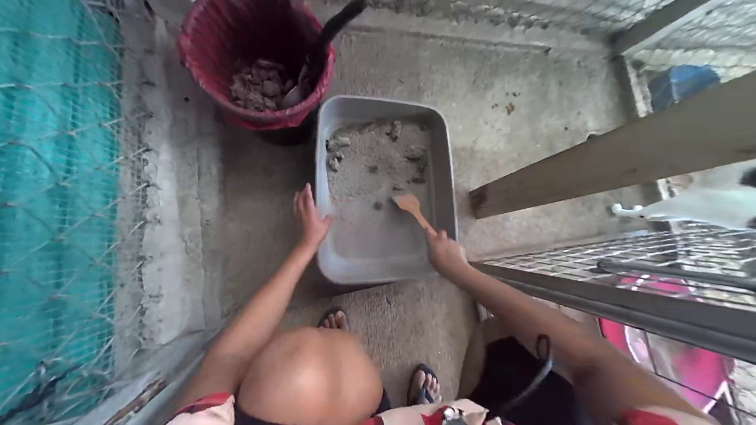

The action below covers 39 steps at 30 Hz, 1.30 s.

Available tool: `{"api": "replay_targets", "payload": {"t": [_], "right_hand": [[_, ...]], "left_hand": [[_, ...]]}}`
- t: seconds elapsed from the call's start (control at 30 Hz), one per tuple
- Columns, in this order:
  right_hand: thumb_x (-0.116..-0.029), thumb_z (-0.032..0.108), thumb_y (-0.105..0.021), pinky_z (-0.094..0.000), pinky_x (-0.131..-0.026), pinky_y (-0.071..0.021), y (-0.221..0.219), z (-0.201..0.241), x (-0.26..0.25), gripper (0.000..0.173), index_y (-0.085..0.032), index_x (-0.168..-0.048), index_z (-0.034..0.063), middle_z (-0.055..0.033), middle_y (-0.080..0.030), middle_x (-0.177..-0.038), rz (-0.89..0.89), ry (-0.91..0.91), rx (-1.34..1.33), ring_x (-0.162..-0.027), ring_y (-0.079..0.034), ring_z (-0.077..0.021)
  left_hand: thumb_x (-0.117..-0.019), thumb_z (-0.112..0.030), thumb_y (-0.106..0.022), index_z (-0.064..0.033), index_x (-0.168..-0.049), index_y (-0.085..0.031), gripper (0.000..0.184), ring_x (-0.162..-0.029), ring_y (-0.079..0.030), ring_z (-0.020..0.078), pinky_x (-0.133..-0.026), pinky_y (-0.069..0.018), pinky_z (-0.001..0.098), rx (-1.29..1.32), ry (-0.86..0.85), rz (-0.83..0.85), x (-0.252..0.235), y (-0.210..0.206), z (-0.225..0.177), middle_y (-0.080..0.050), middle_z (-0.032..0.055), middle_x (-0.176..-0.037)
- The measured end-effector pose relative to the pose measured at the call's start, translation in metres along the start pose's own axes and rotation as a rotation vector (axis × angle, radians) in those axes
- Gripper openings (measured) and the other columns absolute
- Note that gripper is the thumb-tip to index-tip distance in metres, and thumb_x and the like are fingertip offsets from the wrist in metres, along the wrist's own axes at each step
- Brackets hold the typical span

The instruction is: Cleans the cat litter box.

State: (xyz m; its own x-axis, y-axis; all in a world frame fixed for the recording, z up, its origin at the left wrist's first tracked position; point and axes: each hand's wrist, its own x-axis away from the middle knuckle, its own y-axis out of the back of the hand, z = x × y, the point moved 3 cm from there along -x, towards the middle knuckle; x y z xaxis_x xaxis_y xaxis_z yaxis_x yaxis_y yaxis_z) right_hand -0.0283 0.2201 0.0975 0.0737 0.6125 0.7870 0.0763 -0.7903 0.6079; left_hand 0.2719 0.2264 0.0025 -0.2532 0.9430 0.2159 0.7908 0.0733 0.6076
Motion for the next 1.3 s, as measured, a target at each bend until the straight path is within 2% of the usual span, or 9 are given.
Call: {"api": "replay_targets", "payload": {"t": [0.1, 0.23, 0.37, 0.5, 0.6, 0.8, 0.97, 1.07, 1.3], "right_hand": [[-0.1025, 0.007, -0.052, -0.0616, -0.090, -0.0547, 0.030, 0.026, -0.084, 0.056, -0.035, -0.156, 0.0017, -0.0323, -0.052, -0.140, -0.223, 0.009, -0.157, -0.113, -0.064, -0.0493], [-0.1063, 0.015, -0.047, -0.0646, -0.091, -0.0526, 0.093, 0.050, -0.137, 0.043, -0.048, -0.148, 0.0037, -0.0294, -0.060, -0.134, -0.321, 0.024, -0.271, -0.119, -0.063, -0.0482], [-0.1070, 0.021, -0.049, -0.0715, -0.081, -0.0509, 0.101, 0.031, -0.068, 0.032, -0.068, -0.127, 0.0055, -0.0299, -0.069, -0.113, -0.398, 0.143, -0.232, -0.105, -0.066, -0.0514], [-0.1084, 0.015, -0.041, -0.0650, -0.092, -0.0512, 0.018, 0.035, 0.027, 0.052, -0.036, -0.160, 0.0161, -0.0311, -0.053, -0.141, -0.005, 0.100, 0.060, -0.113, -0.063, -0.0509], [-0.1037, 0.004, -0.045, -0.0600, -0.092, -0.0538, 0.001, 0.065, 0.012, 0.062, -0.027, -0.162, 0.0111, -0.0313, -0.048, -0.145, 0.023, 0.112, 0.063, -0.112, -0.065, -0.0483], [-0.1058, 0.010, -0.046, -0.0631, -0.088, -0.0542, 0.066, 0.128, -0.098, 0.047, -0.041, -0.152, 0.0022, -0.0324, -0.056, -0.136, -0.283, 0.126, -0.195, -0.113, -0.064, -0.0503], [-0.1102, 0.022, -0.043, -0.0692, -0.083, -0.0512, 0.088, 0.075, -0.046, 0.036, -0.062, -0.140, 0.0107, -0.0296, -0.068, -0.114, -0.307, 0.181, -0.288, -0.104, -0.066, -0.0505], [-0.1098, 0.020, -0.039, -0.0616, -0.091, -0.0524, 0.051, 0.041, 0.005, 0.048, -0.043, -0.158, 0.0229, -0.0278, -0.060, -0.134, -0.157, 0.081, -0.022, -0.111, -0.066, -0.0465], [-0.1040, 0.008, -0.050, -0.0634, -0.089, -0.0539, 0.060, 0.076, -0.107, 0.050, -0.040, -0.153, 0.0008, -0.0329, -0.056, -0.136, -0.279, 0.052, -0.152, -0.114, -0.064, -0.0502]], "left_hand": [[-0.0916, 0.007, -0.060, 0.0044, -0.155, -0.032, 0.070, -0.128, -0.056, 0.0455, -0.105, -0.0462, 0.0594, 0.106, 0.316, 0.121, -0.003, -0.012, 0.000, -0.054, 0.0345, -0.138], [-0.0919, 0.008, -0.059, 0.0053, -0.159, -0.018, 0.079, -0.133, -0.052, 0.0430, -0.110, -0.0440, 0.0538, 0.257, 0.366, 0.161, 0.012, -0.042, -0.022, -0.048, 0.0341, -0.145], [-0.0905, 0.010, -0.059, 0.0067, -0.158, -0.018, 0.079, -0.133, -0.052, 0.0437, -0.110, -0.0448, 0.0537, 0.368, 0.339, 0.122, 0.019, -0.067, -0.021, -0.048, 0.0356, -0.144], [-0.0902, 0.006, -0.059, 0.0075, -0.158, -0.019, 0.079, -0.137, -0.049, 0.0435, -0.113, -0.0419, 0.0549, 0.325, 0.319, 0.107, 0.020, -0.072, -0.017, -0.045, 0.0348, -0.148], [-0.0896, 0.007, -0.060, 0.0093, -0.156, -0.024, 0.076, -0.139, -0.046, 0.0426, -0.115, -0.0399, 0.0534, 0.309, 0.305, 0.080, 0.019, -0.072, -0.019, -0.042, 0.0345, -0.150], [-0.0912, 0.009, -0.059, 0.0092, -0.157, -0.023, 0.074, -0.137, -0.050, 0.0408, -0.115, -0.0405, 0.0492, 0.309, 0.312, 0.095, 0.016, -0.066, -0.019, -0.047, 0.0339, -0.146], [-0.0906, 0.009, -0.058, 0.0106, -0.156, -0.025, 0.073, -0.139, -0.047, 0.0410, -0.116, -0.0391, 0.0489, 0.367, 0.293, 0.088, 0.017, -0.067, -0.015, -0.044, 0.0349, -0.148], [-0.0920, 0.008, -0.057, 0.0096, -0.155, -0.026, 0.071, -0.138, -0.049, 0.0409, -0.115, -0.0403, 0.0497, 0.347, 0.309, 0.090, 0.018, -0.069, -0.019, -0.047, 0.0337, -0.147], [-0.0923, 0.007, -0.057, 0.0123, -0.157, -0.017, 0.076, -0.145, -0.040, 0.0395, -0.120, -0.0339, 0.0458, 0.336, 0.302, 0.110, 0.023, -0.078, -0.022, -0.037, 0.0351, -0.155]]}}
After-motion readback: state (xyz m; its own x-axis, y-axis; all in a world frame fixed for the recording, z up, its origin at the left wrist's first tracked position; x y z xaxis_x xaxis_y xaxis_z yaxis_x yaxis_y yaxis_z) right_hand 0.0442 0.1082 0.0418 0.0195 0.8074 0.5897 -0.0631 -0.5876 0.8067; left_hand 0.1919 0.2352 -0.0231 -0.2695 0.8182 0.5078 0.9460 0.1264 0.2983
